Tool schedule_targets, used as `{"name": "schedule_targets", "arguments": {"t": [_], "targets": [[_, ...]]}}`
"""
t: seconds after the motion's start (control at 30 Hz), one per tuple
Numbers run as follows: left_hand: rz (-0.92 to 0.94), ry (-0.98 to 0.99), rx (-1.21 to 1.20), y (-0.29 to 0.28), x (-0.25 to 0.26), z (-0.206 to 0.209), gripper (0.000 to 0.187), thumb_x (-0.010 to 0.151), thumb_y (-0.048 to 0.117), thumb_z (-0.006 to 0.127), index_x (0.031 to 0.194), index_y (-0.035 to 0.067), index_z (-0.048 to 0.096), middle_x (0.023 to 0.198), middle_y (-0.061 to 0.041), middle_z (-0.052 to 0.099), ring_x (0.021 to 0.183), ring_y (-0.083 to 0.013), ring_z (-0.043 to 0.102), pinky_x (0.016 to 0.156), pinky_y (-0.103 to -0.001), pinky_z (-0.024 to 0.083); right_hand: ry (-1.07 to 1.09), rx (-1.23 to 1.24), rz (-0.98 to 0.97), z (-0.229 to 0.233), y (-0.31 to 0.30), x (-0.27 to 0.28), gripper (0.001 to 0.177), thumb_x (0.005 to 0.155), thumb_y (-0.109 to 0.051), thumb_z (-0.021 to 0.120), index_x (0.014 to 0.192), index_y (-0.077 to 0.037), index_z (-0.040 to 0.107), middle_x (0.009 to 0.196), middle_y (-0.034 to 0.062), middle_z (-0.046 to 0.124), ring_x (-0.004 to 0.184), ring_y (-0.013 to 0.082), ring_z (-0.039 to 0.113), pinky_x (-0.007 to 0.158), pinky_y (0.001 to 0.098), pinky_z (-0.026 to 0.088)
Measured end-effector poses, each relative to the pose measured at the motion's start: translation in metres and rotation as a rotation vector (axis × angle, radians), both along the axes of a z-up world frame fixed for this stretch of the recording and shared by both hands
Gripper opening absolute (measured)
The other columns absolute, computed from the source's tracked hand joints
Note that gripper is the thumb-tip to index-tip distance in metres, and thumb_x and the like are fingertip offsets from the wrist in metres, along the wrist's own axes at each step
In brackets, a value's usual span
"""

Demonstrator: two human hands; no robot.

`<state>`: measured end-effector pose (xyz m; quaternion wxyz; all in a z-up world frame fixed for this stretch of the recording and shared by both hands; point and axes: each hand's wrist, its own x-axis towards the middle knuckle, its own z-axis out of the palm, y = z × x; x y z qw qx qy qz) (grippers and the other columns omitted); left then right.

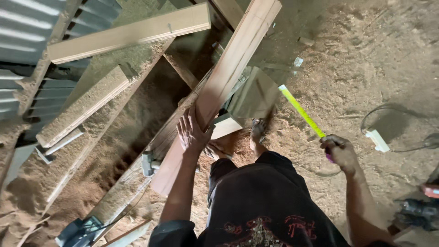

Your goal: The person planes a piece of wood using a power planer, then measures several pieces of lumber with a tape measure.

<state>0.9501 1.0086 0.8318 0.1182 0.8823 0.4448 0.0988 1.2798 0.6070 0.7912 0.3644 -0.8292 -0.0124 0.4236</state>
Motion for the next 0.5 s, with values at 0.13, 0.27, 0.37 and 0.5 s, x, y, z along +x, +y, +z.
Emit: {"name": "schedule_targets", "arguments": {"t": [0.13,0.27,0.37,0.5], "targets": [[-0.010,0.023,-0.057,0.000,0.004,0.010,0.122,0.059,0.047,0.097,0.163,0.012,0.043,0.144,-0.017,0.055,0.124,-0.0398,0.060,0.102,-0.053,0.049,-0.057,-0.048,-0.033,-0.005,-0.018,0.036,0.021,0.103,-0.017,0.069,0.089,-0.007,0.080,0.060,0.0167,0.061,0.053,0.0220,0.059,0.045,0.0302,0.046],[-0.030,-0.054,-0.049,-0.002,-0.004,0.005,0.126,0.056,0.047,0.099,0.165,0.013,0.044,0.146,-0.017,0.054,0.123,-0.0402,0.061,0.103,-0.053,0.048,-0.054,-0.125,-0.004,-0.024,-0.050,0.034,0.021,0.098,-0.018,0.069,0.088,-0.006,0.082,0.062,0.0217,0.063,0.054,0.0265,0.061,0.043,0.0368,0.048],[-0.019,-0.077,0.009,-0.013,-0.001,0.020,0.131,0.056,0.045,0.101,0.167,0.010,0.041,0.149,-0.023,0.052,0.123,-0.0453,0.061,0.098,-0.057,0.050,0.009,-0.276,0.039,-0.034,-0.079,0.022,0.022,0.087,-0.016,0.068,0.085,-0.008,0.088,0.064,0.0273,0.069,0.054,0.0359,0.068,0.050,0.0487,0.056],[0.073,-0.231,0.175,-0.042,0.006,0.038,0.108,0.071,0.044,0.095,0.161,0.004,0.050,0.151,-0.027,0.053,0.135,-0.0495,0.057,0.112,-0.064,0.044,0.082,-0.273,-0.002,-0.048,-0.139,-0.002,0.030,0.087,-0.013,0.061,0.097,-0.007,0.089,0.082,0.0301,0.078,0.073,0.0395,0.075,0.068,0.0478,0.061]]}}
